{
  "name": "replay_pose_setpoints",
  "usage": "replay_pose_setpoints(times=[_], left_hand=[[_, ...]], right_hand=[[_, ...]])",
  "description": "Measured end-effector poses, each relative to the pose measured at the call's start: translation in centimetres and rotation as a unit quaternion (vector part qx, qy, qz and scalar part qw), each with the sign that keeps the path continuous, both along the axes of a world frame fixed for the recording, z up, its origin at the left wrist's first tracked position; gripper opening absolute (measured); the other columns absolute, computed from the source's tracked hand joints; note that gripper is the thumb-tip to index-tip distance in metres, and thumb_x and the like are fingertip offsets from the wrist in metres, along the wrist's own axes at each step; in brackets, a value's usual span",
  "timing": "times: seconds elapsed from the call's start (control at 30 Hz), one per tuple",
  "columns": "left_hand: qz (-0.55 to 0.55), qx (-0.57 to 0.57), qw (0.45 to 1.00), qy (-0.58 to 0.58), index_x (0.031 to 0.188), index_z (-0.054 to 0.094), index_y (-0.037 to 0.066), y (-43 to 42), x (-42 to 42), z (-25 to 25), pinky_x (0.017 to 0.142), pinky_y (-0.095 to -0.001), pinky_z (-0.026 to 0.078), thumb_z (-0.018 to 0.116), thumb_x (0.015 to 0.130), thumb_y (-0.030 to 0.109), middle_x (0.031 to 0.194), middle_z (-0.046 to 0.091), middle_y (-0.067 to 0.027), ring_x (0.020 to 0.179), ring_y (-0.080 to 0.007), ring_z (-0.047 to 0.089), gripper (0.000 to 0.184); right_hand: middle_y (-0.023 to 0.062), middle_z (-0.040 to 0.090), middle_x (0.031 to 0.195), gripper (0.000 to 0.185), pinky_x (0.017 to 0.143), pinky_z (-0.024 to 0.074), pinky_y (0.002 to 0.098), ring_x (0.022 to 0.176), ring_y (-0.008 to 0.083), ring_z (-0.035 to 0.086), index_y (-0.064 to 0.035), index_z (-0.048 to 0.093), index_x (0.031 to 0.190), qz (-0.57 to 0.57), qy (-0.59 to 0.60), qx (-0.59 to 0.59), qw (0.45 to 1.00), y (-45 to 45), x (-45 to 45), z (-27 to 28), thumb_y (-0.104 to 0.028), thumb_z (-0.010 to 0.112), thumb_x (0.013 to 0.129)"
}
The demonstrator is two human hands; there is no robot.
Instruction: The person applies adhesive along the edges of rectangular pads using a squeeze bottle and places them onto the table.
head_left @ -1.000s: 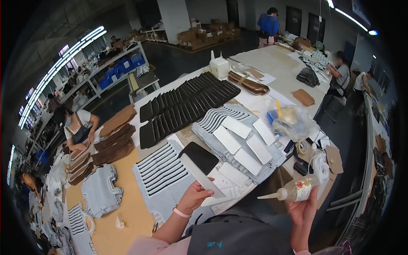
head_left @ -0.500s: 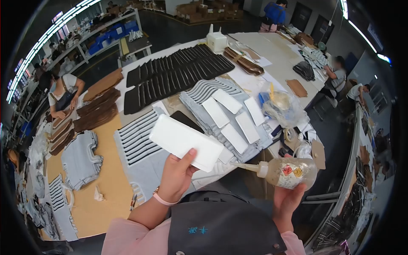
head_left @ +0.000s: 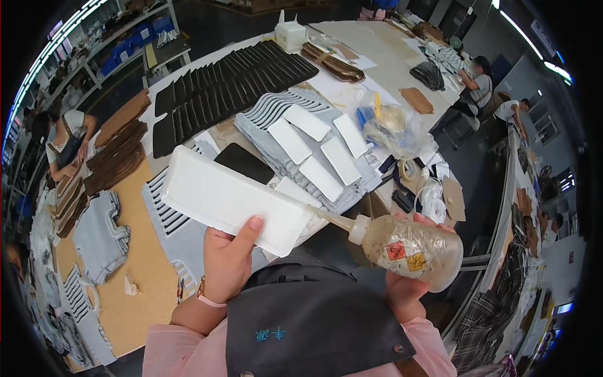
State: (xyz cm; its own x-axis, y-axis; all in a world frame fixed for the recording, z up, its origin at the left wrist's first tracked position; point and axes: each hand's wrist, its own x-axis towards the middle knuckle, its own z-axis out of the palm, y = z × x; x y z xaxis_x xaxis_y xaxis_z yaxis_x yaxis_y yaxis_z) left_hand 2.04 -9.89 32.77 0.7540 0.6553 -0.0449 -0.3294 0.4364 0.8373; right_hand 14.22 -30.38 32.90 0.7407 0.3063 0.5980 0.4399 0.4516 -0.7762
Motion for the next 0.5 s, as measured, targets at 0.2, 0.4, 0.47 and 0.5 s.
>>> replay_pose_setpoints(times=[0.2, 0.4, 0.47, 0.5], left_hand=[[-0.007, -0.009, 1.0, 0.002, 0.106, 0.052, -0.004, -0.26, 0.59, 0.57, 0.083, -0.0263, 0.043, 0.057, 0.083, 0.005, 0.102, 0.058, -0.0091, 0.093, -0.0137, 0.055, 0.026], [0.002, 0.008, 1.0, 0.006, 0.106, 0.052, -0.005, -0.16, 0.85, 0.43, 0.083, -0.0258, 0.042, 0.058, 0.083, 0.005, 0.102, 0.057, -0.0086, 0.093, -0.013, 0.054, 0.026], [0.002, 0.007, 1.0, 0.003, 0.106, 0.052, -0.005, -0.19, 0.89, 0.45, 0.083, -0.0255, 0.042, 0.058, 0.083, 0.005, 0.102, 0.057, -0.0086, 0.092, -0.0127, 0.054, 0.026], [0.002, 0.007, 1.0, 0.004, 0.106, 0.052, -0.005, -0.19, 0.89, 0.45, 0.083, -0.0255, 0.042, 0.058, 0.083, 0.005, 0.102, 0.057, -0.0086, 0.092, -0.0126, 0.054, 0.025]], right_hand=[[0.0194, 0.041, 0.122, 0.091, 0.099, 0.0341, 0.048, 0.112, 0.03, 0.046, -0.0071, 0.02, 0.126, -0.028, 0.056, -0.016, 0.998, -0.18, -0.04, -0.22, -0.064, 0.058, 0.066], [0.0195, 0.042, 0.12, 0.09, 0.094, 0.0385, 0.0495, 0.11, 0.0336, 0.047, -0.0094, 0.02, 0.124, 0.0, 0.12, -0.006, 0.993, 0.04, -0.54, 0.09, -0.06, 0.064, 0.065], [0.0199, 0.043, 0.12, 0.089, 0.097, 0.0358, 0.0481, 0.113, 0.0299, 0.045, -0.0058, 0.021, 0.126, -0.011, 0.098, -0.024, 0.995, 0.11, -0.65, -0.05, -0.063, 0.058, 0.069], [0.0197, 0.043, 0.119, 0.089, 0.097, 0.036, 0.0483, 0.113, 0.0296, 0.045, -0.0062, 0.021, 0.126, -0.008, 0.104, -0.027, 0.994, 0.13, -0.76, -0.05, -0.063, 0.058, 0.068]])
